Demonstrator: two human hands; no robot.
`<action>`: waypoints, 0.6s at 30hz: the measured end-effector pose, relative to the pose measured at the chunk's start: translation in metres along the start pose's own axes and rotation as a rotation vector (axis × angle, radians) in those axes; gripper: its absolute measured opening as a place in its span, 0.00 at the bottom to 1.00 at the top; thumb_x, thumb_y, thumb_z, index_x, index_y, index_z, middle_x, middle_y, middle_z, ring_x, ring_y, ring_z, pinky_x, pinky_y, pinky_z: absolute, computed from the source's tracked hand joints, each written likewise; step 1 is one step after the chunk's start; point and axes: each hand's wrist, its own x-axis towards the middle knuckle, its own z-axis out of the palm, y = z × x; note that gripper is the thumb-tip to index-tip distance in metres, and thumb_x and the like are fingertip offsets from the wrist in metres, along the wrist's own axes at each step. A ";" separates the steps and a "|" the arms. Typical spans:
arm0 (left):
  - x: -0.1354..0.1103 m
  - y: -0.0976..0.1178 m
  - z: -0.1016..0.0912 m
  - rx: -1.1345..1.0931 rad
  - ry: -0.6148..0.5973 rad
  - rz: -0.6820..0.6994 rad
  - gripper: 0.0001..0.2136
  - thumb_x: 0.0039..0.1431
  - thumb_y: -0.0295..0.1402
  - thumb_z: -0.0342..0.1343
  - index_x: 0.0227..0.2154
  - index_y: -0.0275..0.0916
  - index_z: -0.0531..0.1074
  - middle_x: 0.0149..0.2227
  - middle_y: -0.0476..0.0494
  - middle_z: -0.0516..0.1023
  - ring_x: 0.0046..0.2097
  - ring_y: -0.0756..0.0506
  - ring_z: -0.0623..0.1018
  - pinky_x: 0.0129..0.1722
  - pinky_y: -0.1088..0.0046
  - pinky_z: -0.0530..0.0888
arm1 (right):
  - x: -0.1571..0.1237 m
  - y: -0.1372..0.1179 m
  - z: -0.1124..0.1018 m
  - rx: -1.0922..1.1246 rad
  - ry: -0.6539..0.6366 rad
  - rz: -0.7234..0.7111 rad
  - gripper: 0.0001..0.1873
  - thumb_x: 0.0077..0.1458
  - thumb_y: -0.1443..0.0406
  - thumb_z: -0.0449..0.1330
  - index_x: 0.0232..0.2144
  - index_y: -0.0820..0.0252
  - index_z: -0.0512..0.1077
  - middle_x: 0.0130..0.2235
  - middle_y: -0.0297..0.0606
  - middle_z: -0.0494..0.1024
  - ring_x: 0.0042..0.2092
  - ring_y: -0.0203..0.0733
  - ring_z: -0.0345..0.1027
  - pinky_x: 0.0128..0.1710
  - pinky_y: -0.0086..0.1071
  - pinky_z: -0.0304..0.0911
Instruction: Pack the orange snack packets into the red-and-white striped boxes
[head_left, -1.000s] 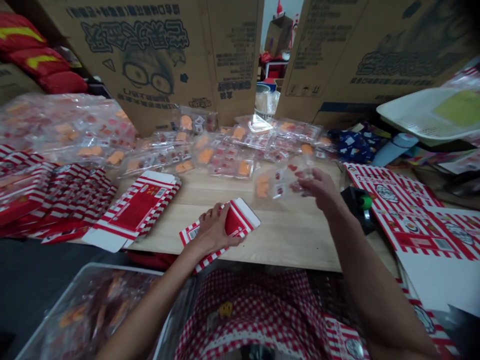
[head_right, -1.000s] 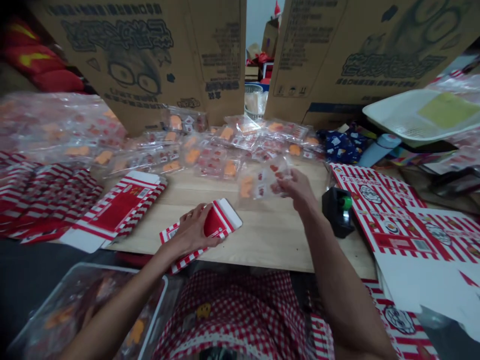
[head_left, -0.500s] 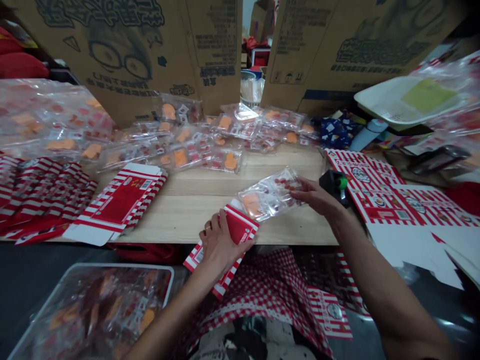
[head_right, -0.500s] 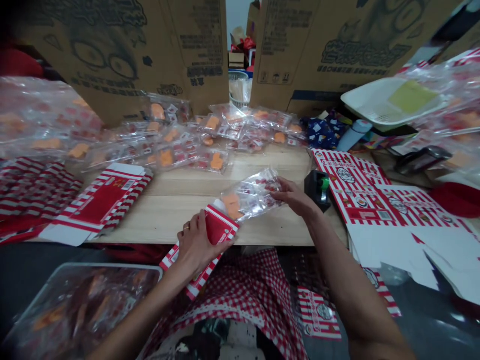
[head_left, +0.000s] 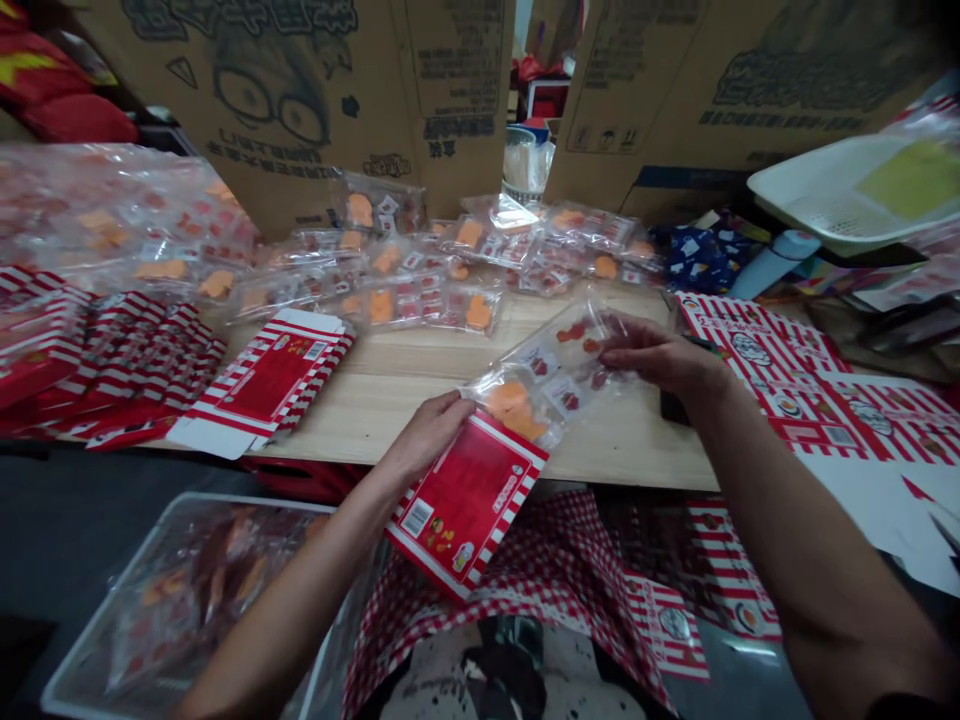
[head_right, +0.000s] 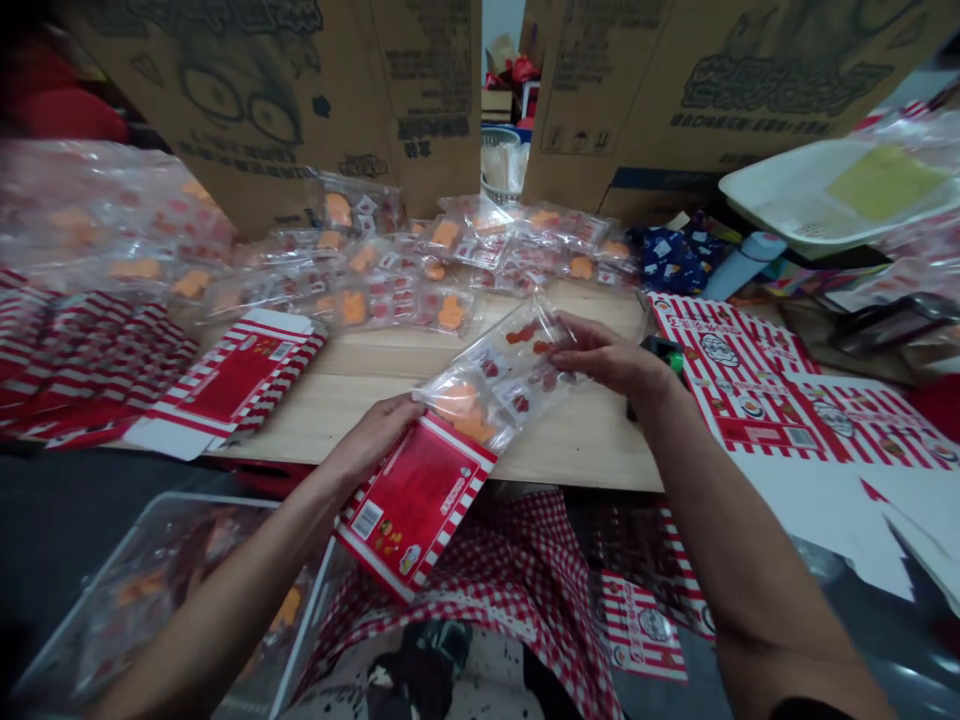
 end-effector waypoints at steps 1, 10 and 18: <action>0.003 0.002 0.003 -0.017 0.053 0.019 0.13 0.52 0.42 0.57 0.32 0.35 0.76 0.28 0.46 0.79 0.29 0.44 0.76 0.29 0.72 0.69 | 0.002 -0.010 -0.002 -0.016 -0.007 -0.012 0.29 0.44 0.65 0.72 0.51 0.56 0.75 0.42 0.39 0.82 0.34 0.41 0.76 0.36 0.33 0.73; 0.001 -0.014 0.034 -0.255 0.168 -0.025 0.09 0.48 0.40 0.52 0.20 0.40 0.64 0.18 0.54 0.65 0.21 0.50 0.65 0.22 0.74 0.63 | 0.011 -0.079 -0.014 -0.215 -0.089 0.135 0.30 0.40 0.66 0.74 0.49 0.56 0.77 0.43 0.41 0.82 0.36 0.44 0.78 0.34 0.33 0.73; -0.013 -0.026 0.038 -0.339 0.113 -0.066 0.10 0.52 0.41 0.52 0.24 0.39 0.70 0.24 0.50 0.74 0.29 0.46 0.72 0.30 0.72 0.70 | 0.041 -0.087 -0.012 -0.347 -0.032 0.272 0.21 0.36 0.74 0.74 0.37 0.58 0.81 0.34 0.36 0.83 0.36 0.48 0.78 0.30 0.33 0.75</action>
